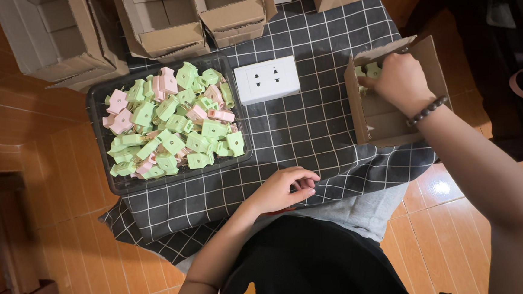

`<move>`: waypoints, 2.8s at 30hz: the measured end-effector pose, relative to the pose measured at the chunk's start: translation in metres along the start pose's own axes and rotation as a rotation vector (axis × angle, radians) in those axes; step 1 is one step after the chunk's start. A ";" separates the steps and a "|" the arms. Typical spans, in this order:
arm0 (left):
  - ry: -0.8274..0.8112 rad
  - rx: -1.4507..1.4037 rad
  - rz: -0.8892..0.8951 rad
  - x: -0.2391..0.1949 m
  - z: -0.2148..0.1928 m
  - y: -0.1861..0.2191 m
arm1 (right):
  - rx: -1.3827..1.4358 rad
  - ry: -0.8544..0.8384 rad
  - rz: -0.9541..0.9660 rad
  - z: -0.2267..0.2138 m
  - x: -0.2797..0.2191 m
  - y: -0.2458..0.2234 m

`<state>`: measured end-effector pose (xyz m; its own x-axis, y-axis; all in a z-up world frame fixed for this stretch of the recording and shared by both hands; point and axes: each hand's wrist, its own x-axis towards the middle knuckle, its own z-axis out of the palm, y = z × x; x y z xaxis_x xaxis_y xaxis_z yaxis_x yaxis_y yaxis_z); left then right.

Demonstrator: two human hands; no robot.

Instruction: The person repeatedly picks up small green plastic electrical components from a tray, inserts a metal pin into each one, and places the assembled unit into a cardboard box. The process is repeated for multiple components throughout the clip.

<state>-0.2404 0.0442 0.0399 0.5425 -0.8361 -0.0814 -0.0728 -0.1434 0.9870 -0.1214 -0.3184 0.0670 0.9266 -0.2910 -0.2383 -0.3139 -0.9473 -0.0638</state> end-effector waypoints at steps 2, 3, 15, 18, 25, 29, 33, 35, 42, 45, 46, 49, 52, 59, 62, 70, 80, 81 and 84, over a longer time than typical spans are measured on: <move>0.007 -0.003 0.005 0.000 0.000 0.000 | -0.030 0.000 -0.014 0.004 0.004 0.004; 0.007 0.004 -0.004 -0.001 0.000 0.001 | -0.066 0.005 -0.030 0.005 0.005 0.006; 0.014 0.141 0.061 -0.020 -0.023 0.034 | -0.253 0.100 -0.093 -0.029 -0.030 -0.009; 0.097 0.274 0.191 -0.036 -0.065 0.067 | -0.129 0.319 -0.245 -0.037 -0.066 -0.016; 0.573 0.830 -0.356 -0.059 -0.199 0.116 | 0.552 0.482 -0.693 -0.028 -0.151 -0.085; 0.545 1.018 -0.472 -0.044 -0.245 0.050 | 0.605 0.378 -0.777 -0.005 -0.148 -0.117; 0.576 1.238 -0.504 -0.020 -0.280 -0.048 | 0.677 0.258 -0.621 -0.005 -0.144 -0.142; 0.591 1.281 -0.512 -0.014 -0.274 -0.049 | 0.711 0.243 -0.625 -0.021 -0.147 -0.154; 0.816 1.381 -0.415 -0.013 -0.254 -0.026 | 0.838 0.293 -0.716 -0.086 -0.140 -0.190; 0.795 1.111 -0.385 -0.029 -0.251 0.044 | 0.964 0.345 -0.731 -0.116 -0.130 -0.205; 0.766 0.918 -0.320 -0.038 -0.246 0.078 | 1.053 0.370 -0.738 -0.125 -0.127 -0.211; 0.855 0.384 0.234 -0.038 -0.232 0.134 | 1.166 0.369 -0.847 -0.135 -0.102 -0.218; 0.880 0.219 0.522 -0.022 -0.198 0.154 | 1.277 0.302 -1.071 -0.125 -0.087 -0.221; 0.732 -0.031 0.672 -0.007 -0.149 0.167 | 1.291 0.533 -1.171 -0.098 -0.061 -0.196; 0.716 0.006 0.698 0.000 -0.148 0.168 | 1.452 0.496 -1.260 -0.101 -0.052 -0.194; 0.786 0.400 0.674 0.008 -0.160 0.159 | 1.293 0.614 -1.364 -0.108 -0.078 -0.204; 0.728 0.531 0.673 -0.019 -0.157 0.163 | 1.150 0.532 -1.177 -0.118 -0.084 -0.198; 0.720 0.546 0.681 -0.019 -0.158 0.165 | 1.159 0.519 -1.156 -0.118 -0.086 -0.199; 0.725 0.602 0.695 -0.020 -0.162 0.166 | 1.154 0.538 -1.162 -0.112 -0.082 -0.194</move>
<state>-0.1274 0.1226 0.2281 0.5660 -0.3632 0.7400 -0.8208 -0.1647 0.5470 -0.1128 -0.1256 0.2078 0.6424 0.1862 0.7434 0.7663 -0.1693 -0.6197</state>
